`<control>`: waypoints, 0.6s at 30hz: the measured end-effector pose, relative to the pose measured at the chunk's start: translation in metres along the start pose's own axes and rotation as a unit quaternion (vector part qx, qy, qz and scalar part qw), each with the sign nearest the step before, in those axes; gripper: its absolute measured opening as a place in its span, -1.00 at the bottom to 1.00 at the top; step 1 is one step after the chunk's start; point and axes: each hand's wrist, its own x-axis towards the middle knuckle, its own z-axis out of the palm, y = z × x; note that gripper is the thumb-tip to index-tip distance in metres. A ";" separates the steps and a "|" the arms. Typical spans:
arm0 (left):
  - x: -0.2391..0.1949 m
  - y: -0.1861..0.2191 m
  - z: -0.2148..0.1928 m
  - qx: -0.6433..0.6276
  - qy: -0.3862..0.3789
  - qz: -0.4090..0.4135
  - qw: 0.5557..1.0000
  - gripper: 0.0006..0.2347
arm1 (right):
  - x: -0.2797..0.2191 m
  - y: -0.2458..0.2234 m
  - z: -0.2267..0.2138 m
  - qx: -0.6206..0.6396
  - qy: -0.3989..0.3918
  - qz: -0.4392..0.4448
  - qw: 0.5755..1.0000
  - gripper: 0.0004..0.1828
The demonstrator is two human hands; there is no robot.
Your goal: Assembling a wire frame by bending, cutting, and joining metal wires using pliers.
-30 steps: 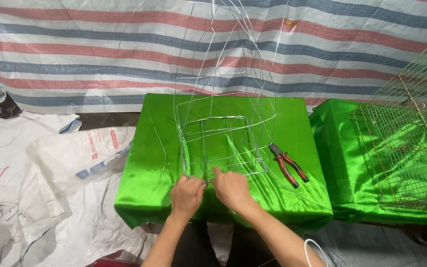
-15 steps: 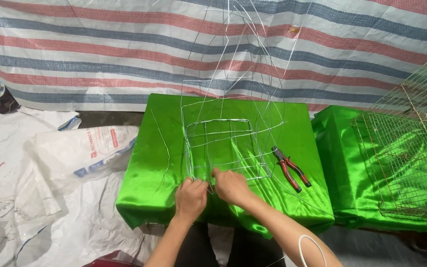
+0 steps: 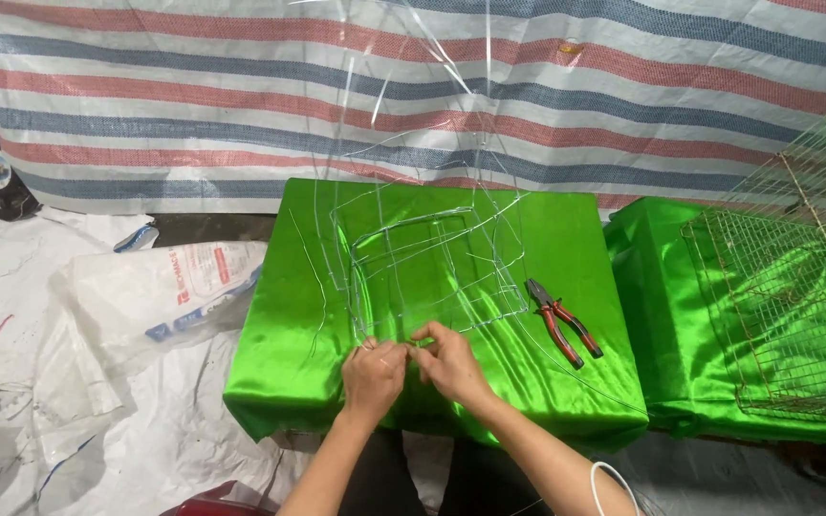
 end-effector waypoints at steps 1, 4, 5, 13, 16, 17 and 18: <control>0.001 0.001 0.001 0.000 -0.001 0.002 1.000 -0.85 | 0.001 0.007 0.002 0.002 0.002 0.000 1.000 -0.73; 0.002 0.006 0.001 0.010 0.007 0.001 1.000 -0.83 | 0.002 0.026 0.006 0.070 0.005 -0.021 0.997 -0.80; 0.004 0.008 -0.002 -0.001 -0.004 -0.007 1.000 -0.81 | 0.001 0.030 0.006 0.101 0.012 -0.040 0.994 -0.79; 0.021 0.035 -0.026 -0.003 -0.030 -0.020 0.999 -0.83 | -0.014 0.061 0.005 0.178 0.047 -0.069 0.981 -0.79; 0.020 0.034 -0.023 -0.008 -0.057 -0.029 0.998 -0.81 | -0.014 0.068 0.001 0.019 0.060 -0.118 0.991 -0.82; 0.018 0.033 -0.021 -0.004 -0.071 -0.030 0.997 -0.81 | -0.016 0.067 -0.001 -0.022 0.067 -0.140 0.988 -0.81; 0.020 0.030 -0.020 0.001 -0.084 -0.026 0.996 -0.80 | -0.015 0.065 -0.004 -0.061 0.078 -0.163 0.982 -0.79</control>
